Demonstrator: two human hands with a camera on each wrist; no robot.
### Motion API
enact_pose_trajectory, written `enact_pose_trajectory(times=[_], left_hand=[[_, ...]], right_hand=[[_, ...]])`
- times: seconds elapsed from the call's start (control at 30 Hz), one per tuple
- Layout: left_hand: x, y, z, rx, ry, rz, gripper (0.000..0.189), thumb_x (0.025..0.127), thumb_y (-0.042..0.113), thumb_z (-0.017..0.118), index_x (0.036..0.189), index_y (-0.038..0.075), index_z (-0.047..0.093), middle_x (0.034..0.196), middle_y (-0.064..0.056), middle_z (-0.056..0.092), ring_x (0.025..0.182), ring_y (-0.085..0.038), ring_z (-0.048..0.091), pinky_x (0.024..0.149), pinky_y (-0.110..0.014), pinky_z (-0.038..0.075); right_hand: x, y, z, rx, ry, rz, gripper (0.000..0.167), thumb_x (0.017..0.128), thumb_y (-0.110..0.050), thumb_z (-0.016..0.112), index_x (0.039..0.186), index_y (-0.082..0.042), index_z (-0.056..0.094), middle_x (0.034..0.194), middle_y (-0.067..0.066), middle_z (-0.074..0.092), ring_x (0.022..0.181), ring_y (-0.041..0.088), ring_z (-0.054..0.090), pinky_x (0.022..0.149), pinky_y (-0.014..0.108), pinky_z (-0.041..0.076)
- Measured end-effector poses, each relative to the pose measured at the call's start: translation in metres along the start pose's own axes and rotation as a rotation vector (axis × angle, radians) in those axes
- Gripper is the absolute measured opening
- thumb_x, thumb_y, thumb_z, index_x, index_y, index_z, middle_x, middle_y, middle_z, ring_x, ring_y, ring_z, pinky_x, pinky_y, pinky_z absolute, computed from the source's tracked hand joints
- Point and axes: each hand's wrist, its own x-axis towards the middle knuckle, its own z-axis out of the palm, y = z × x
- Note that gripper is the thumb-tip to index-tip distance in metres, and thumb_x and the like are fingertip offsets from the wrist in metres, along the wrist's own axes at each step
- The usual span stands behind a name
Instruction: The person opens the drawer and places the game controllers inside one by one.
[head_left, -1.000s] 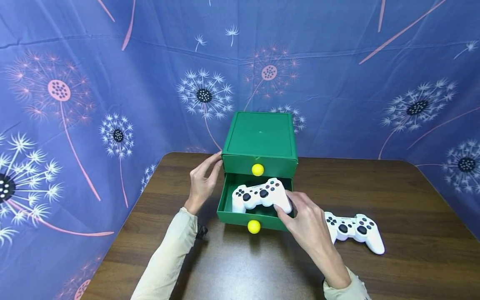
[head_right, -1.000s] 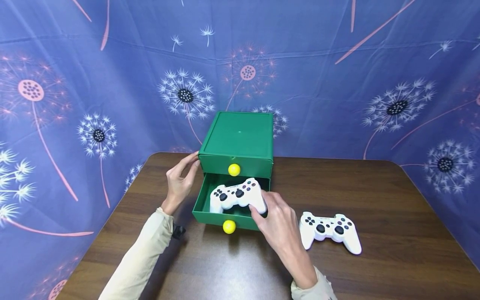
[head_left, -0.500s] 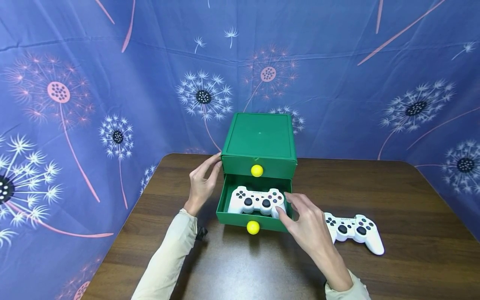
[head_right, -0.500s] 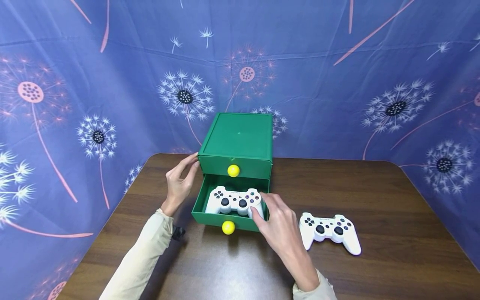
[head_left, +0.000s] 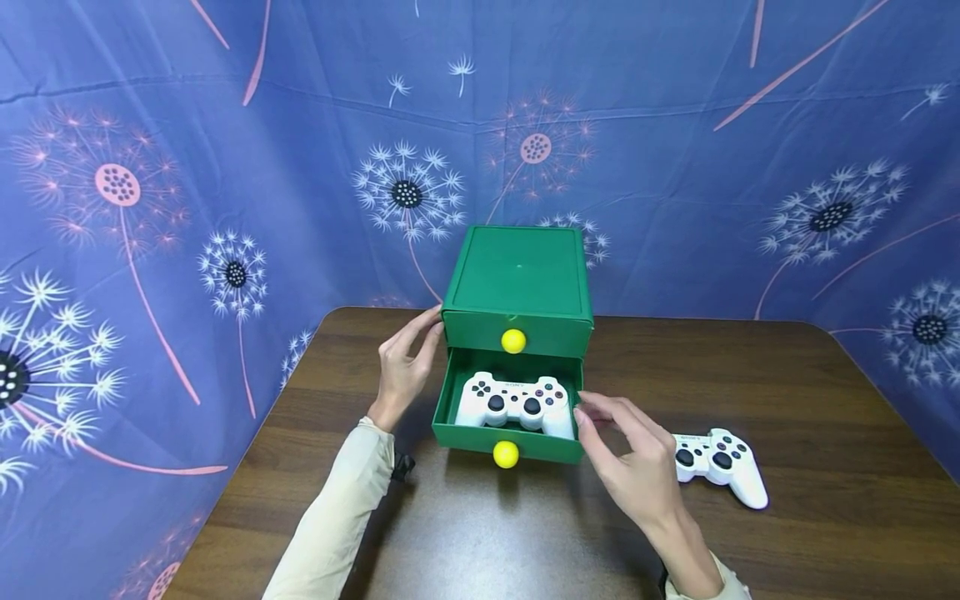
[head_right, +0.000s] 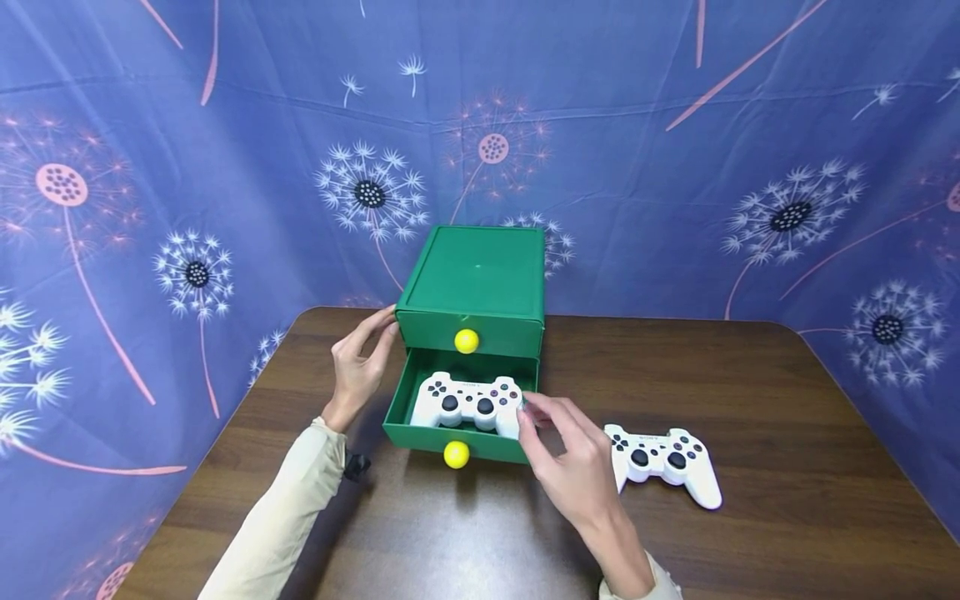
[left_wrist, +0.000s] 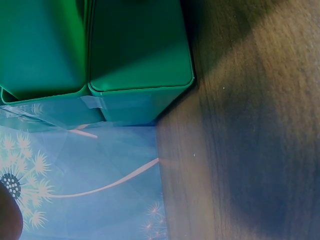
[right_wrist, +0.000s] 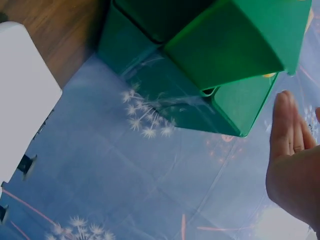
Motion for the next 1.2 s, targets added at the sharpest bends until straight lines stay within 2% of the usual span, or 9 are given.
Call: enact_pose_trajectory(times=[0.03, 0.13, 0.27, 0.37, 0.47, 0.57, 0.77, 0.97, 1.2], left_hand=[[0.0, 0.0, 0.0, 0.002, -0.002, -0.001, 0.039, 0.09, -0.017, 0.07, 0.126, -0.004, 0.07, 0.117, -0.017, 0.074, 0.103, -0.034, 0.073, 0.095, -0.034, 0.058], [0.0, 0.001, 0.0, 0.007, -0.002, -0.004, 0.036, 0.091, -0.015, 0.071, 0.126, -0.005, 0.07, 0.116, -0.017, 0.074, 0.103, -0.033, 0.073, 0.096, -0.033, 0.058], [0.0, 0.0, 0.0, -0.002, 0.0, -0.007, 0.036, 0.091, -0.015, 0.071, 0.126, -0.005, 0.07, 0.116, -0.017, 0.074, 0.103, -0.034, 0.073, 0.095, -0.034, 0.058], [0.0, 0.0, 0.0, -0.009, -0.002, -0.006, 0.037, 0.092, -0.014, 0.07, 0.128, -0.003, 0.07, 0.117, -0.017, 0.074, 0.103, -0.033, 0.073, 0.095, -0.034, 0.058], [0.0, 0.0, 0.0, -0.013, -0.002, -0.005, 0.038, 0.092, -0.014, 0.07, 0.128, -0.003, 0.07, 0.117, -0.017, 0.074, 0.104, -0.034, 0.073, 0.095, -0.034, 0.058], [0.0, 0.0, 0.0, -0.015, 0.001, 0.001, 0.039, 0.091, -0.015, 0.07, 0.128, -0.003, 0.07, 0.117, -0.017, 0.074, 0.103, -0.034, 0.073, 0.096, -0.033, 0.058], [0.001, 0.0, 0.001, -0.022, 0.01, 0.007, 0.04, 0.088, -0.019, 0.071, 0.126, -0.005, 0.07, 0.116, -0.018, 0.074, 0.102, -0.036, 0.073, 0.096, -0.033, 0.058], [0.001, 0.0, 0.002, -0.005, 0.024, 0.008, 0.042, 0.083, -0.023, 0.072, 0.122, -0.008, 0.071, 0.113, -0.021, 0.074, 0.099, -0.037, 0.073, 0.095, -0.031, 0.058], [0.002, 0.0, 0.004, 0.02, 0.035, 0.017, 0.04, 0.081, -0.026, 0.072, 0.118, -0.011, 0.071, 0.109, -0.023, 0.074, 0.095, -0.04, 0.073, 0.094, -0.029, 0.058]], right_hand=[[-0.001, -0.001, 0.0, 0.029, 0.004, -0.015, 0.031, 0.081, 0.01, 0.075, 0.111, 0.003, 0.076, 0.095, 0.007, 0.076, 0.08, 0.016, 0.071, 0.077, 0.014, 0.057], [-0.008, -0.005, 0.005, 0.098, -0.025, -0.07, 0.02, 0.094, -0.008, 0.073, 0.111, 0.003, 0.075, 0.095, 0.005, 0.076, 0.079, 0.013, 0.071, 0.075, 0.016, 0.059], [-0.02, -0.009, 0.013, 0.182, -0.138, -0.072, 0.031, 0.104, -0.025, 0.066, 0.115, 0.003, 0.073, 0.096, 0.004, 0.075, 0.08, 0.013, 0.071, 0.076, 0.018, 0.06], [-0.029, -0.009, 0.02, 0.209, -0.229, -0.049, 0.023, 0.098, -0.01, 0.073, 0.119, 0.0, 0.071, 0.097, 0.003, 0.075, 0.082, 0.013, 0.072, 0.078, 0.018, 0.06], [-0.036, -0.007, 0.028, 0.202, -0.278, -0.055, 0.034, 0.088, 0.003, 0.078, 0.12, -0.002, 0.071, 0.096, 0.002, 0.075, 0.081, 0.012, 0.071, 0.076, 0.019, 0.06], [-0.041, -0.005, 0.036, 0.195, -0.311, -0.048, 0.041, 0.083, 0.008, 0.079, 0.122, -0.003, 0.07, 0.095, 0.0, 0.075, 0.079, 0.01, 0.071, 0.072, 0.019, 0.06], [-0.046, -0.002, 0.046, 0.214, -0.358, -0.009, 0.049, 0.081, 0.009, 0.083, 0.126, -0.005, 0.069, 0.096, 0.001, 0.076, 0.078, 0.008, 0.069, 0.071, 0.018, 0.06], [-0.048, 0.001, 0.053, 0.207, -0.382, -0.006, 0.057, 0.077, 0.011, 0.085, 0.13, -0.005, 0.068, 0.103, 0.005, 0.075, 0.079, 0.01, 0.07, 0.072, 0.02, 0.061], [-0.05, 0.003, 0.058, 0.183, -0.368, -0.005, 0.054, 0.078, 0.01, 0.085, 0.128, -0.005, 0.069, 0.11, 0.007, 0.075, 0.081, 0.01, 0.071, 0.073, 0.02, 0.061]])
